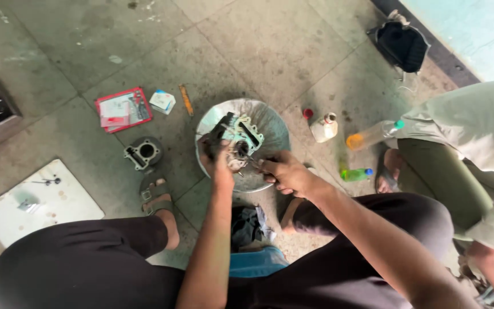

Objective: The recorder is disassembling and cleaning a motorcycle engine cylinder head using manual tools.

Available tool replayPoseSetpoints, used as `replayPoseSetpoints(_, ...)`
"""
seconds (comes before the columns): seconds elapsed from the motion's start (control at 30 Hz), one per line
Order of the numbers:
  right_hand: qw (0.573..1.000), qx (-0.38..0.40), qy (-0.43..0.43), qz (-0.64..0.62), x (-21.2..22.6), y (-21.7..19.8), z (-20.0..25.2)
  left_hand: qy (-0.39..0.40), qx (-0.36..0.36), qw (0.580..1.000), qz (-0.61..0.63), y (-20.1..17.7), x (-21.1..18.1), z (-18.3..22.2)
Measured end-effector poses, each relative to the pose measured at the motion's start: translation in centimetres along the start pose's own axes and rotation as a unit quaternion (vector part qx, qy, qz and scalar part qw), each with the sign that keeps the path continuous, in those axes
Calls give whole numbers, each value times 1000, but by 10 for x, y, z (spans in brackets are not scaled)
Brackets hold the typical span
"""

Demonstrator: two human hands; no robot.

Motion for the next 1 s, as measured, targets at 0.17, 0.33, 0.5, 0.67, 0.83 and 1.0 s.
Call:
replayPoseSetpoints(0.17, 854, -246, -332, 316, 0, -14, -12, -50, -34, 998, -17, -18, 12, 11)
replayPoseSetpoints(0.33, 758, -288, -388, 438, 29, -1, 18, -23, -43, 996, -80, -41, 40, 6)
replayPoseSetpoints(0.5, 941, -108, -257, 190, -40, 15, -54, -24, -25, 998, -44, -26, 5, 8)
replayPoseSetpoints(0.67, 995, 71, -28, -62, -29, 19, -30, -1, 36, 999, 23, -22, 4, 8)
replayPoseSetpoints(0.83, 728, -289, -482, 393, 28, -13, 11, -43, -36, 998, 9, -16, 12, 0)
replayPoseSetpoints(1.0, 795, -274, -366, 398, 26, 13, 13, -57, -74, 995, 27, -27, 11, 6)
Point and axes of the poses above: each hand's wrist, its own z-axis away from the middle knuckle, its own y-axis out of the palm, x = y × z, the point moved 8 cm from there along -z, towards the middle knuckle, and after that the axes turned 4 degrees about y, right-handed, at the moved point
